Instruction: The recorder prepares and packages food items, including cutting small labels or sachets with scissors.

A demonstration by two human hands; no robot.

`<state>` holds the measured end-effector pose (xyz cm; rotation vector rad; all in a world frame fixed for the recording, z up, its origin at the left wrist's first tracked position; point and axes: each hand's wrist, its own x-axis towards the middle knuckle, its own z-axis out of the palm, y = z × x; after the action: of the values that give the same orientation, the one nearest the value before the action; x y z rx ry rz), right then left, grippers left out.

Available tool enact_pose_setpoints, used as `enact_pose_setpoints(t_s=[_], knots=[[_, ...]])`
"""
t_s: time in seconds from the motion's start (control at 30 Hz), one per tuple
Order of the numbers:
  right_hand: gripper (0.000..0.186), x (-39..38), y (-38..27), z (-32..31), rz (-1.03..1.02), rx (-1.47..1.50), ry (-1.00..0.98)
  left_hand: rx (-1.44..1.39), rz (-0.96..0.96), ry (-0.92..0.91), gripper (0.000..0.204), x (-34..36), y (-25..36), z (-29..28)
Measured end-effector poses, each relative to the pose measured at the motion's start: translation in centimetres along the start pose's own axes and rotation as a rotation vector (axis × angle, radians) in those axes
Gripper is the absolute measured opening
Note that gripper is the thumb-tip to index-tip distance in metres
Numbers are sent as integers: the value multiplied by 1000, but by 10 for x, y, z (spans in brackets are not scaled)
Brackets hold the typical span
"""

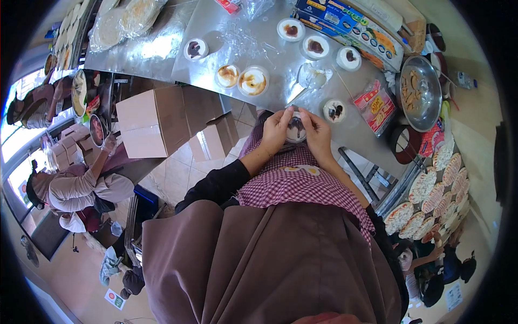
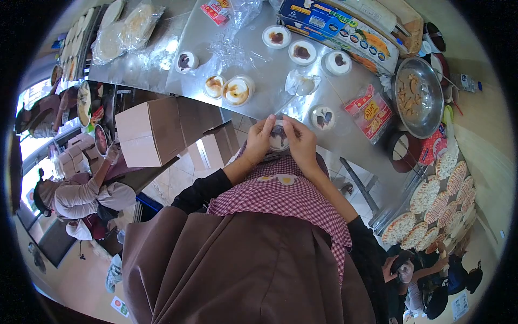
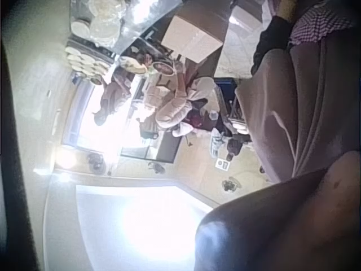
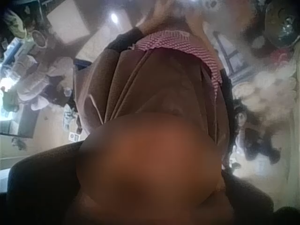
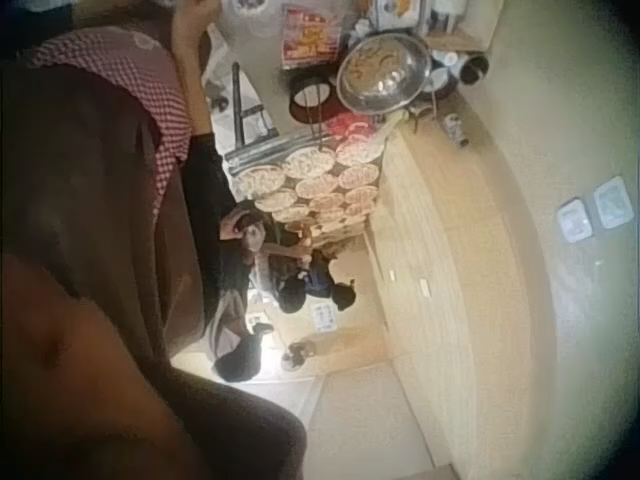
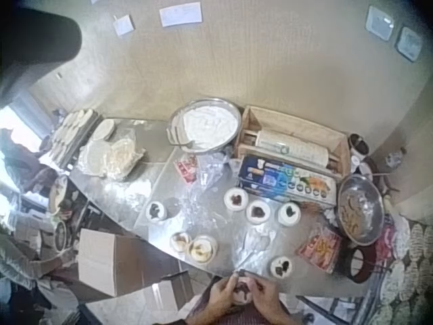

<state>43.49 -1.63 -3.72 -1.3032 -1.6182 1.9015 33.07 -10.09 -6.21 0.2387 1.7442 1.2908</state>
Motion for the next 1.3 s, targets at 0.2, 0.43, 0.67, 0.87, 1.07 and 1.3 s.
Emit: enact_pose_setpoints(t_s=[0.2,0.43,0.67,0.87,1.07,1.3], knots=[[28,24,8,17,-75,-98,-16,-18,-56,-7,51,20,-9,-22],[23,65,6,36,-355,-334,121,-422,-174,-12,58,29,3,-30],[23,93,8,43,-394,-499,74,-301,-126,-88,50,39,-7,-31],[25,62,-16,28,-629,-478,95,-324,-134,-35,43,36,-24,-37],[54,12,-6,-26,-676,-849,305,-98,-191,-115,35,17,-25,-35],[79,10,24,-70,-446,-929,424,138,-7,-387,22,13,-9,-2]])
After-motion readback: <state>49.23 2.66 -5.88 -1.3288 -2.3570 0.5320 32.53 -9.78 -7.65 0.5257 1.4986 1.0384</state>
